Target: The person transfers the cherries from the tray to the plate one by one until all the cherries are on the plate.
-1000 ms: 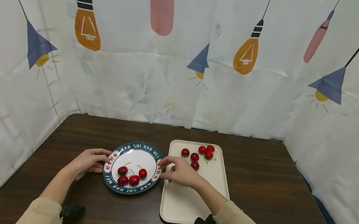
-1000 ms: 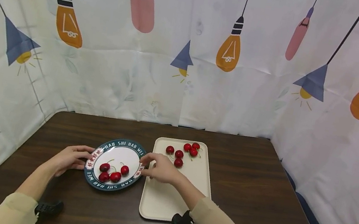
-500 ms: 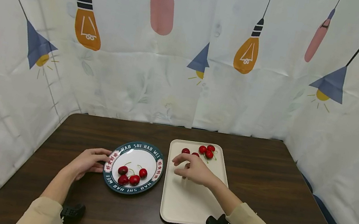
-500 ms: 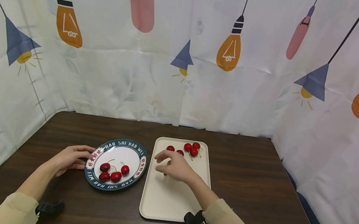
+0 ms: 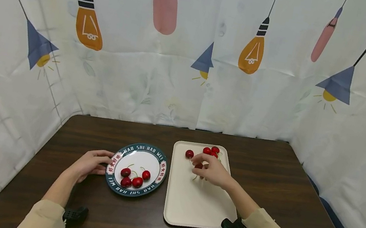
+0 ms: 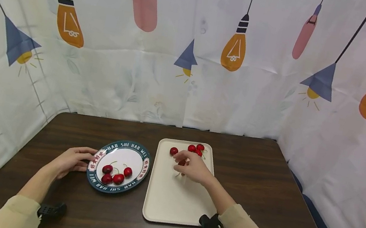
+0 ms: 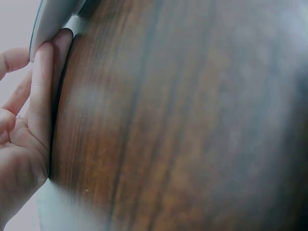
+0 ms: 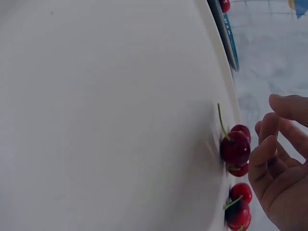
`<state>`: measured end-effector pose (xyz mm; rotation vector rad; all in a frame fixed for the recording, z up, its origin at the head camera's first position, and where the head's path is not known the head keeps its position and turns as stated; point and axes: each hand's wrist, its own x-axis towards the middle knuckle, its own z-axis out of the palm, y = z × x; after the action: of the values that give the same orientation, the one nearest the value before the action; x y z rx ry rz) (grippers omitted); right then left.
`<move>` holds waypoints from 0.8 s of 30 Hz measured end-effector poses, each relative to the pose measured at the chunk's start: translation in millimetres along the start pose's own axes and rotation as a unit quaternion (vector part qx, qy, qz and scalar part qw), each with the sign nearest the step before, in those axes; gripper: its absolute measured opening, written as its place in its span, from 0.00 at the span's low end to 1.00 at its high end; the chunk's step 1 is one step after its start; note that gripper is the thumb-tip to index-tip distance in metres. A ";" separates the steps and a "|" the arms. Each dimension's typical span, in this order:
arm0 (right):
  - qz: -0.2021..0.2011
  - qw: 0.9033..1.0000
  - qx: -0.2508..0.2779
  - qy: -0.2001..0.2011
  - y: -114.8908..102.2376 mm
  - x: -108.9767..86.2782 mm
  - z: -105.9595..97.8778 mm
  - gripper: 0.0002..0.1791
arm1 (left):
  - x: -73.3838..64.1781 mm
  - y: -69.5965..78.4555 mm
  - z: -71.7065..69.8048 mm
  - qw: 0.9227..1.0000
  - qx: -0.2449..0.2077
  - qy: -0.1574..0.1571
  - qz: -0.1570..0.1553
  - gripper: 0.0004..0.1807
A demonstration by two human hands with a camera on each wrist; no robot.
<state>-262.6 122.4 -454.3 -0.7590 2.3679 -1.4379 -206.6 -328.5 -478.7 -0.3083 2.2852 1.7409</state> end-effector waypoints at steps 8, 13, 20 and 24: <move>0.035 0.999 -0.002 0.036 13.5 -4.4 -11.9 0.16 | -0.3 -1.1 -0.4 1.000 0.006 -0.002 0.001 0.31; 0.041 0.998 -0.009 0.051 19.0 -3.2 -14.6 0.17 | -0.7 -1.1 -0.5 1.000 0.007 -0.002 0.002 0.31; 0.066 0.996 -0.017 0.056 22.6 -0.3 -12.0 0.16 | -0.2 -0.2 0.0 1.000 0.006 0.003 -0.005 0.30; 0.073 0.995 -0.031 0.057 22.1 1.8 -8.9 0.15 | -0.3 -0.3 0.1 1.000 0.009 0.004 -0.004 0.30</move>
<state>-274.9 136.2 -469.5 -0.5174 2.5059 -1.3863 -206.2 -328.4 -478.9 -0.3211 2.3022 1.7169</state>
